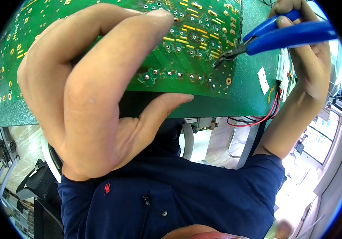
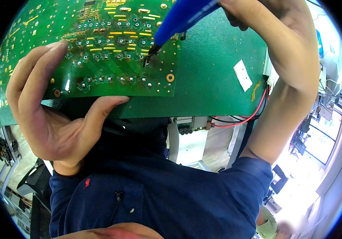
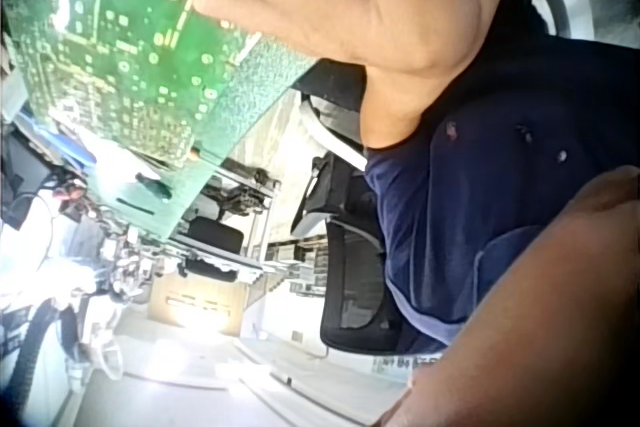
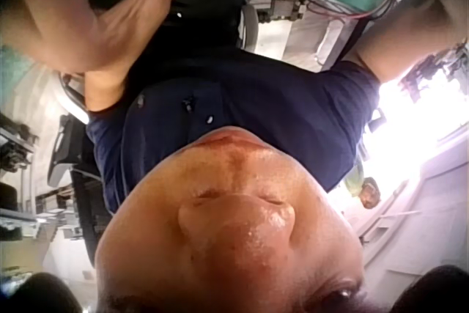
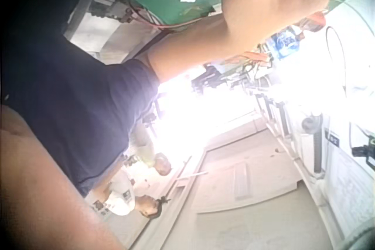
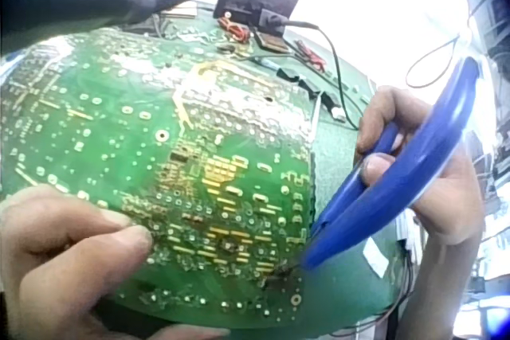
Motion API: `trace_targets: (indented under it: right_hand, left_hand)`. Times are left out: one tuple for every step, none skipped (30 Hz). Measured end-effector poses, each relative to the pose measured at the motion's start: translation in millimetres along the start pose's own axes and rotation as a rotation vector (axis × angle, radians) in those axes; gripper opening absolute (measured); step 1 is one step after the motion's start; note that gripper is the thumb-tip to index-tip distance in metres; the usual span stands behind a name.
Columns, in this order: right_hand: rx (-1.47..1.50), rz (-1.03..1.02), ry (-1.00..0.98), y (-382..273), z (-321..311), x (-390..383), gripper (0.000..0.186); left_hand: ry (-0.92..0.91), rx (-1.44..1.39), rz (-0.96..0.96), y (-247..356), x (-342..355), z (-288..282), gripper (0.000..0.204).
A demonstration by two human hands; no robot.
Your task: The person holds a green circuit board, flips it over, and uses blue-handled pliers to snip off component leads on the solder side before turning the board back over to view a heatsink.
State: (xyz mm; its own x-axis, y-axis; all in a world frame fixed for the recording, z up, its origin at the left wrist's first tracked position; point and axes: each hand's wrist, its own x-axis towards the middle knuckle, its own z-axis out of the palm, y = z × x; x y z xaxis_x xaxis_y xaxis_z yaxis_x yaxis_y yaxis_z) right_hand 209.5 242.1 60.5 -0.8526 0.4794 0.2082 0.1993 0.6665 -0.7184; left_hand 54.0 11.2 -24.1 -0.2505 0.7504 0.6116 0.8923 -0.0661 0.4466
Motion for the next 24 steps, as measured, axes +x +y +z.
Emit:
trace_targets:
  right_hand:
    - [-0.021,0.006,0.014,0,0,2,0.028]
    - [-0.023,-0.006,0.062,0,6,3,0.028]
    - [-0.025,-0.018,0.11,1,13,3,0.028]
    - [-0.03,-0.023,0.071,4,12,1,0.027]
    - [-0.037,-0.028,0.032,7,10,-1,0.026]
    - [-0.042,-0.033,-0.007,10,8,-3,0.025]
    - [0.004,-0.003,-0.028,7,7,-2,0.024]
    - [0.05,0.027,-0.049,4,6,-1,0.023]
    - [0.068,0.062,-0.051,4,6,-1,0.023]
    - [0.086,0.095,-0.055,4,6,0,0.023]
    - [0.076,0.133,-0.042,6,6,1,0.023]
    - [0.062,0.153,-0.035,5,6,0,0.024]
    - [0.046,0.177,-0.03,4,7,1,0.025]
    - [0.027,0.183,-0.032,0,8,0,0.025]
    - [0.027,0.183,-0.045,-1,8,1,0.026]
    - [0.029,0.178,-0.057,-3,8,1,0.026]
    - [0.052,0.168,-0.079,-4,6,1,0.026]
    - [0.071,0.165,-0.095,-2,3,2,0.026]
    - [0.089,0.162,-0.11,0,1,1,0.027]
    - [0.103,0.166,-0.118,5,-2,2,0.027]
    - [0.117,0.148,-0.095,7,-1,1,0.027]
    - [0.13,0.13,-0.072,10,1,-1,0.027]
    - [0.143,0.089,-0.019,10,7,-3,0.028]
    - [0.11,0.052,-0.006,13,6,-3,0.029]
  left_hand:
    - [0.012,-0.008,0.007,-1,-1,1,0.084]
    - [0.033,-0.026,0.016,-3,-2,3,0.084]
    - [0.051,-0.043,0.019,-4,-3,5,0.084]
    - [0.07,-0.061,0.023,-5,-4,6,0.084]
    - [0.086,-0.077,0.022,-5,-4,8,0.085]
    - [0.095,-0.085,0.022,-5,-5,9,0.085]
    - [0.103,-0.092,0.022,-5,-5,10,0.084]
    - [0.104,-0.091,0.023,-5,-5,10,0.084]
    - [0.104,-0.09,0.022,-5,-4,11,0.084]
    - [0.105,-0.087,0.019,-4,-4,10,0.084]
    - [0.104,-0.084,0.013,-2,-4,10,0.083]
    - [0.103,-0.079,0.012,-1,-3,9,0.083]
    - [0.1,-0.079,0.01,-2,-3,10,0.083]
    - [0.097,-0.077,0.011,-3,-3,10,0.083]
    - [0.098,-0.078,0.011,-3,-3,10,0.083]
    - [0.101,-0.076,0.013,-3,-3,10,0.082]
    - [0.109,-0.078,0.014,-2,-3,11,0.082]
    - [0.116,-0.082,0.02,-2,-3,11,0.082]
    - [0.123,-0.087,0.027,-3,-3,12,0.082]
    - [0.129,-0.096,0.039,-4,-4,13,0.082]
    - [0.129,-0.096,0.04,-4,-4,13,0.082]
    - [0.129,-0.095,0.04,-4,-4,13,0.082]
    - [0.124,-0.086,0.029,-2,-3,12,0.081]
    - [0.125,-0.084,0.025,-1,-3,13,0.081]
